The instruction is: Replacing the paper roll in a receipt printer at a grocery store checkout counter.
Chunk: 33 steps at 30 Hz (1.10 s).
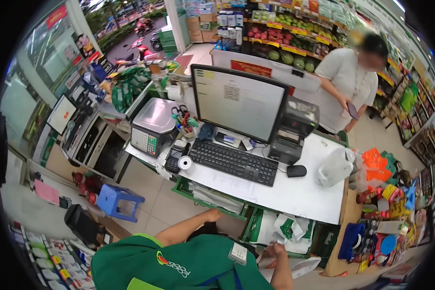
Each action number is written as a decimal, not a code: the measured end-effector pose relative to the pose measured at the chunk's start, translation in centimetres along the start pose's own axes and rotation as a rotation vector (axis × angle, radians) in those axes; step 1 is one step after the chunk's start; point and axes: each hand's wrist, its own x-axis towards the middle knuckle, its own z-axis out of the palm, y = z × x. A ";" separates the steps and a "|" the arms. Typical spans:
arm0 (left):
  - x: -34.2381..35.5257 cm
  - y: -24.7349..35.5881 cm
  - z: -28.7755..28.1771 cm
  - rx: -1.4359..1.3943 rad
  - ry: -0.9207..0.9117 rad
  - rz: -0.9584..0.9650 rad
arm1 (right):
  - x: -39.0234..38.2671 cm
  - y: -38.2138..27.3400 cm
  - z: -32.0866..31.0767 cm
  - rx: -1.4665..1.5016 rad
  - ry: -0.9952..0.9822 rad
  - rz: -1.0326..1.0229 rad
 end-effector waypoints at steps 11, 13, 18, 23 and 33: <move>-11.3 -17.4 1.4 -0.508 -0.111 -0.667 | -0.4 -11.7 12.3 -0.328 -0.251 -0.356; -11.9 -18.3 1.7 -0.337 -0.270 -0.524 | 2.1 -8.4 14.2 -0.275 -0.134 -0.231; -9.9 -15.8 1.2 -0.185 -0.025 -0.556 | 5.0 -3.6 15.8 -0.365 -0.123 -0.330; -6.8 -8.4 -2.4 0.035 0.237 -0.345 | 2.6 -6.1 14.0 -0.013 0.004 -0.180; -4.1 -5.4 -1.9 -0.294 0.124 -0.270 | 1.6 -3.6 14.4 0.045 0.071 -0.148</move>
